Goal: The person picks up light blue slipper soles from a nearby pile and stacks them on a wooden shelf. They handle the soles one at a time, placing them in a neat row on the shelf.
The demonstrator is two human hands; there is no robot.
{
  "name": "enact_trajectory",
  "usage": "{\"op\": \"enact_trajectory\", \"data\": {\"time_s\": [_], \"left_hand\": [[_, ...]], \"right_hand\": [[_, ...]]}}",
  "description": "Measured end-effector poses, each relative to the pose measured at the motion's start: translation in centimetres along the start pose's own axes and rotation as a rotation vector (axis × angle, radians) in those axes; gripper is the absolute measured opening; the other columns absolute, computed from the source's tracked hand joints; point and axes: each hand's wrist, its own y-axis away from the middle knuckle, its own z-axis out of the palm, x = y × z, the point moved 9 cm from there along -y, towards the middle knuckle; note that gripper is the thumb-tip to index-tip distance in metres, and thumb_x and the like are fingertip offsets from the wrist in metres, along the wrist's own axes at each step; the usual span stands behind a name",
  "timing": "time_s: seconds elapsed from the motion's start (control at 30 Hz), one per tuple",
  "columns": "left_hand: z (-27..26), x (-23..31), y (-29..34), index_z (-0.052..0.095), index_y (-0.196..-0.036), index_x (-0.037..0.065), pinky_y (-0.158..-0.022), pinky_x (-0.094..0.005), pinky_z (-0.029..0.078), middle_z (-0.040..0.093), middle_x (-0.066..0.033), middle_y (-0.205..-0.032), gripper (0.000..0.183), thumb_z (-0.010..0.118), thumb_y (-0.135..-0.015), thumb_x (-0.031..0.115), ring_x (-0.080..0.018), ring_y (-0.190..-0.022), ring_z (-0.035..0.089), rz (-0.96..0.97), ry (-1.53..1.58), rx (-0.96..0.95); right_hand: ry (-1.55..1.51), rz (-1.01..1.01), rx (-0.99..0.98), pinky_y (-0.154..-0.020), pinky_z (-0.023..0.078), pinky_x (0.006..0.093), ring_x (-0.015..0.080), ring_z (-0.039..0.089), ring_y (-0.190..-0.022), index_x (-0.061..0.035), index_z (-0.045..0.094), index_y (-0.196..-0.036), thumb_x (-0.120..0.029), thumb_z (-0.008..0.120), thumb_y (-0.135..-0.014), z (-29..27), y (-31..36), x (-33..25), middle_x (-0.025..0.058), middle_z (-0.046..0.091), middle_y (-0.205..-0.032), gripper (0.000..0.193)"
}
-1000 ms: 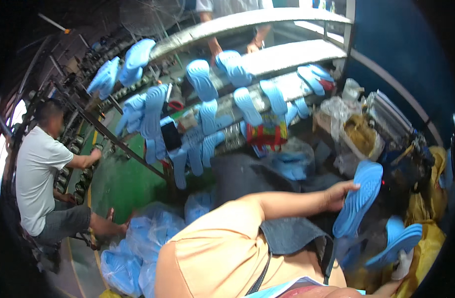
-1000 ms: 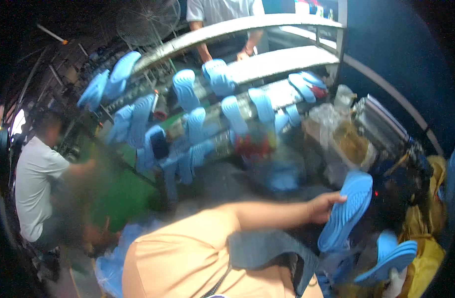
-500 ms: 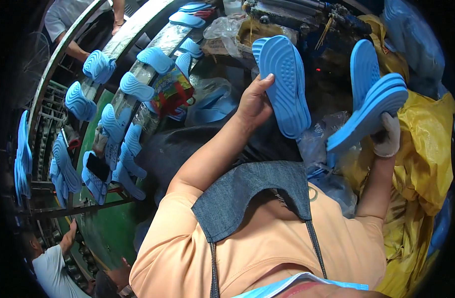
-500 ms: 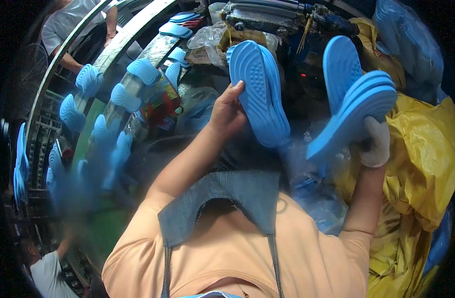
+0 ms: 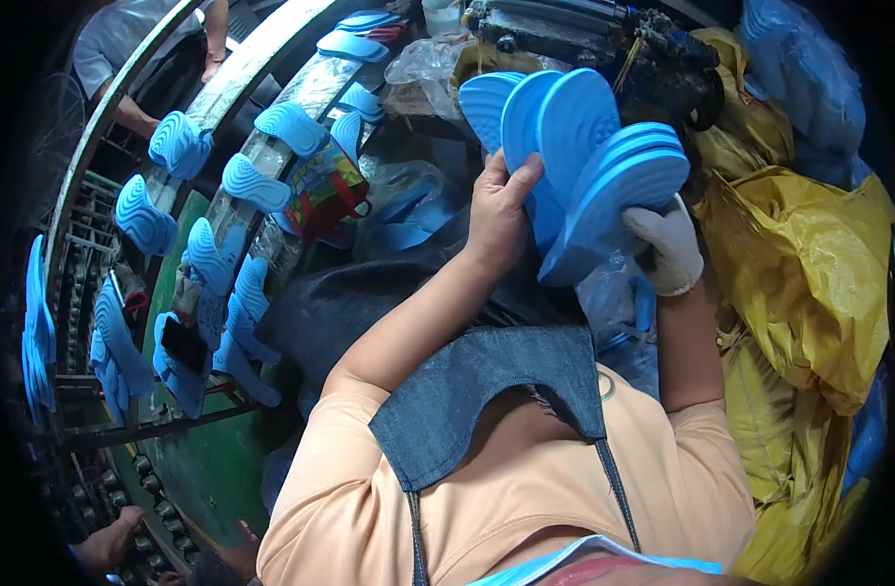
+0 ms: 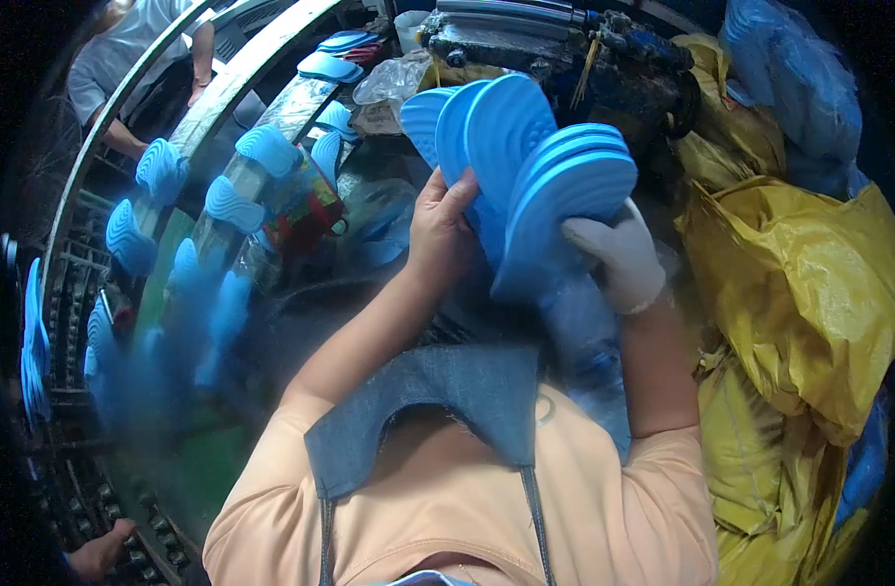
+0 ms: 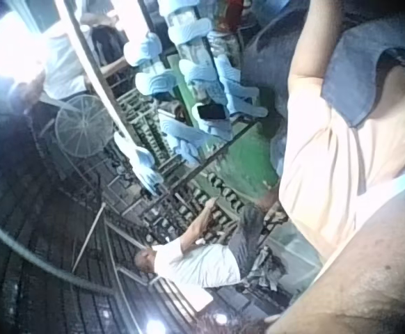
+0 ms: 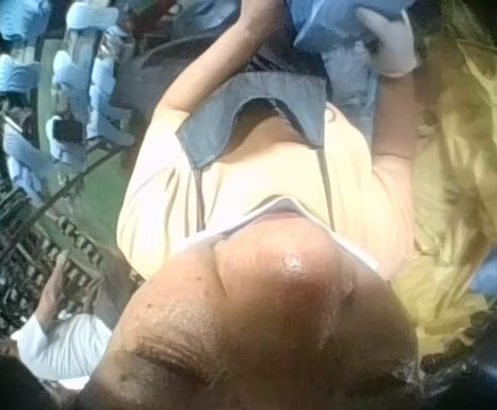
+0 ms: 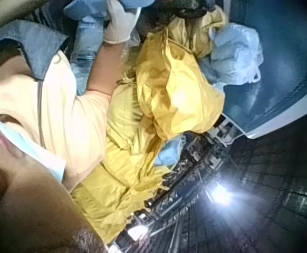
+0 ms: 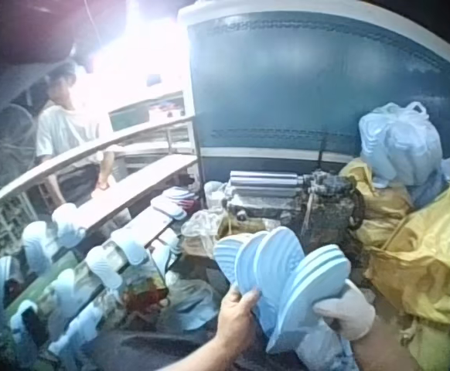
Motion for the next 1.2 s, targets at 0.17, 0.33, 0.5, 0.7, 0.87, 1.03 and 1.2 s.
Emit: {"op": "enact_trajectory", "data": {"time_s": [0.17,0.33,0.5,0.7,0.87,1.03,1.2], "left_hand": [[0.2,0.5,0.7,0.064,-0.115,0.001,-0.098,-0.031,0.041,0.054,-0.0036,-0.115,0.023,0.06,-0.099,0.016,-0.0136,-0.106,0.054,0.053,-0.059,0.06],[0.6,0.9,1.0,0.064,-0.116,0.002,-0.098,-0.031,0.041,0.052,-0.0028,-0.116,0.024,0.06,-0.099,0.017,-0.0133,-0.107,0.053,0.057,-0.045,0.067],[1.1,1.0,1.4,0.064,-0.117,0.002,-0.099,-0.0321,0.04,0.053,-0.0043,-0.116,0.026,0.06,-0.098,0.018,-0.0145,-0.107,0.053,0.025,-0.019,0.051],[0.9,1.6,1.4,0.066,-0.115,0.0,-0.1,-0.0329,0.039,0.052,-0.0081,-0.115,0.028,0.061,-0.098,0.021,-0.0176,-0.108,0.05,0.112,-0.211,0.084],[1.2,1.6,1.3,0.066,-0.116,-0.001,-0.1,-0.0323,0.038,0.052,-0.0092,-0.114,0.029,0.062,-0.097,0.021,-0.0184,-0.107,0.05,0.144,-0.178,0.071],[1.3,1.5,1.2,0.067,-0.117,0.0,-0.1,-0.0334,0.038,0.051,-0.0108,-0.116,0.029,0.064,-0.097,0.022,-0.0193,-0.109,0.048,0.151,-0.311,0.044],[2.2,1.9,1.5,0.068,-0.116,0.001,-0.1,-0.0337,0.038,0.048,-0.0111,-0.117,0.03,0.065,-0.096,0.023,-0.0201,-0.111,0.047,0.164,-0.472,0.019]], "right_hand": [[-0.062,0.042,0.073,-0.085,0.05,0.0309,0.0156,0.062,-0.095,-0.0015,0.057,-0.124,-0.01,0.069,-0.083,0.1,-0.5,1.6,0.0048,0.065,-0.107,0.044],[-0.183,0.033,0.049,-0.083,0.051,0.0301,0.0153,0.062,-0.093,-0.002,0.057,-0.123,-0.01,0.068,-0.084,0.9,-0.5,1.9,0.004,0.064,-0.106,0.041],[-0.188,0.053,0.088,-0.082,0.051,0.0308,0.0159,0.063,-0.093,-0.0015,0.057,-0.122,-0.008,0.068,-0.084,-0.3,-0.3,2.6,0.0053,0.065,-0.106,0.04],[-0.218,0.008,0.108,-0.08,0.052,0.0295,0.0163,0.064,-0.089,-0.0018,0.057,-0.123,-0.004,0.072,-0.082,-0.2,-0.2,2.6,0.0052,0.065,-0.105,0.044],[-0.204,0.035,0.107,-0.081,0.052,0.0277,0.0165,0.064,-0.093,-0.002,0.056,-0.125,-0.003,0.074,-0.081,-0.6,0.1,2.9,0.0065,0.066,-0.108,0.047],[-0.114,-0.017,0.124,-0.089,0.05,0.0305,0.0172,0.063,-0.1,-0.0005,0.054,-0.13,-0.007,0.073,-0.081,0.8,0.3,0.7,0.0073,0.064,-0.112,0.053],[0.008,-0.12,0.091,-0.096,0.048,0.0336,0.0189,0.061,-0.106,0.0,0.049,-0.135,-0.01,0.069,-0.083,0.9,-0.2,-1.6,0.0082,0.062,-0.118,0.057]]}}
